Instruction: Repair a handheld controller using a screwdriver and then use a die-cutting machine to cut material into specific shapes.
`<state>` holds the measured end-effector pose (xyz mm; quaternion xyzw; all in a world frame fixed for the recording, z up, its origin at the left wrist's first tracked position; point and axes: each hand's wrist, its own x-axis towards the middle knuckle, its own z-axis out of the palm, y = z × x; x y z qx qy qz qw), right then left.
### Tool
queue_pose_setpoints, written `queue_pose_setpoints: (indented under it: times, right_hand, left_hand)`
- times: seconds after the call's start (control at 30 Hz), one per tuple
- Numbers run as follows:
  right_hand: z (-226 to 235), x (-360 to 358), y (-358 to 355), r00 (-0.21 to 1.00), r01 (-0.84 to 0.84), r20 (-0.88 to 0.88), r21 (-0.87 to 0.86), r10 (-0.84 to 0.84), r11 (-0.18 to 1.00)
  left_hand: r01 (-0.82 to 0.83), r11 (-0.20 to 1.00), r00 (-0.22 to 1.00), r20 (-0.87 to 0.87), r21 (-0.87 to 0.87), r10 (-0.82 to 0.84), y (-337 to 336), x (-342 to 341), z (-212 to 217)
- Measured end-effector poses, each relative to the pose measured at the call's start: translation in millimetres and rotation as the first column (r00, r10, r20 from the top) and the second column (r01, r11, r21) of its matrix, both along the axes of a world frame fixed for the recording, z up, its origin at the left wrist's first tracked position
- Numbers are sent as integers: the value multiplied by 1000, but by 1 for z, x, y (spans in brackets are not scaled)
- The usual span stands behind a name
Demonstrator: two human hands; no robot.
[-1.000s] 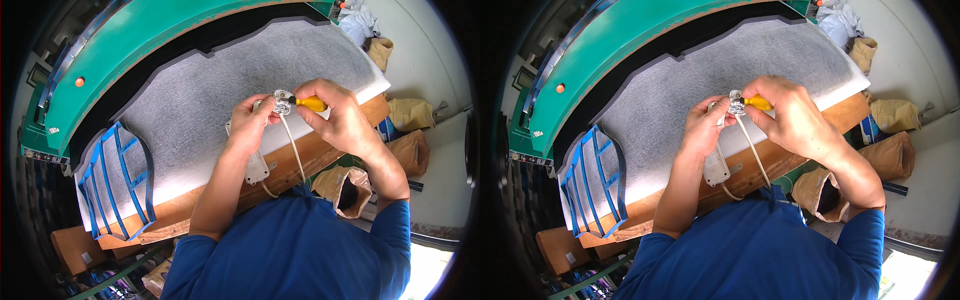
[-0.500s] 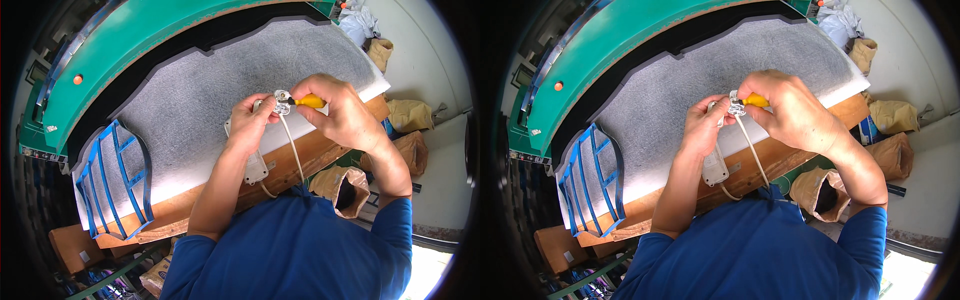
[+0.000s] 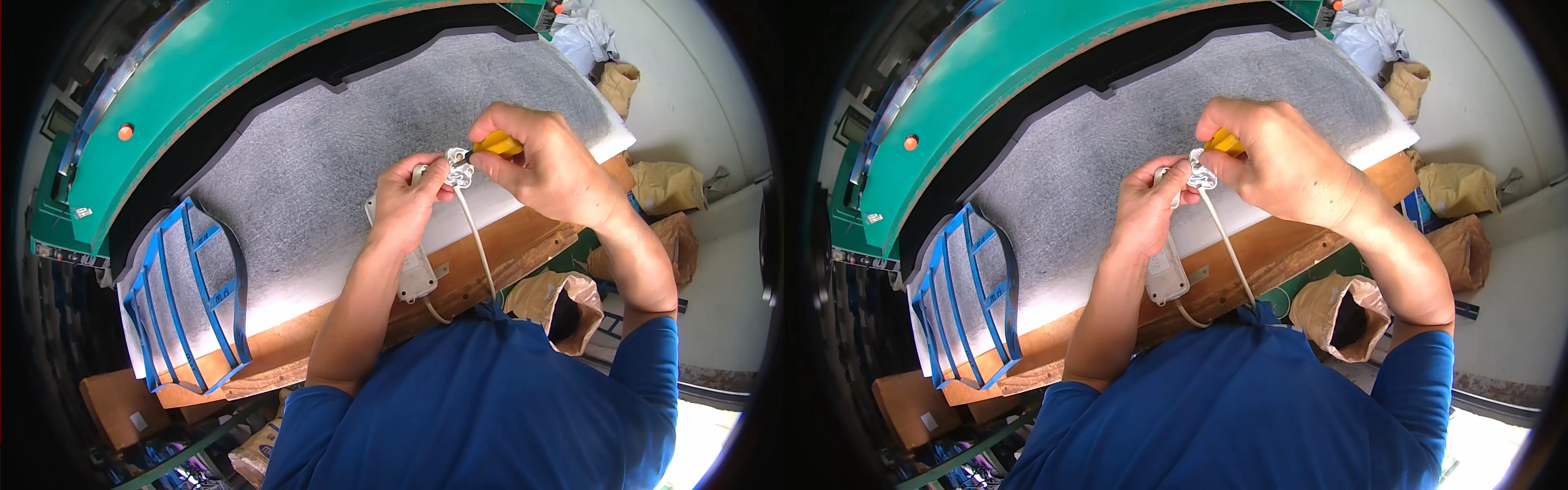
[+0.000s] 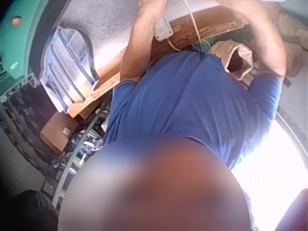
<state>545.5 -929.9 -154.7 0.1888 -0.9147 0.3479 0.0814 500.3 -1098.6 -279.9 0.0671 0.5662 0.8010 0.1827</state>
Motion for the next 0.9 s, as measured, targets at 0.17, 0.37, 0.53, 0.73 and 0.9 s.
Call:
queue_pose_setpoints:
  times: [0.17, 0.37, 0.53, 0.73, 0.9]
  right_hand:
    - [-6, 0, 0, 992, -80, -98, 29, 82, 996]
    - [-12, -4, 2, 933, -202, -277, 124, 229, 972]
    - [-16, 3, -5, 974, 180, -203, 416, -102, 892]
    - [-23, -10, 0, 920, 6, -385, 196, 71, 981]
    - [-7, -5, -4, 988, 102, -153, 512, -27, 853]
  left_hand:
    - [-28, 1000, 1000, -10, 5, 28, -1, 1, -1]
    - [-50, 998, 998, -24, -26, 49, 0, 3, 1]
    - [-70, 997, 998, -2, -40, 70, 3, 3, 1]
    - [-99, 995, 994, 45, 20, 98, 1, 1, -8]
    - [-117, 993, 992, 39, -3, 117, 1, 2, -6]
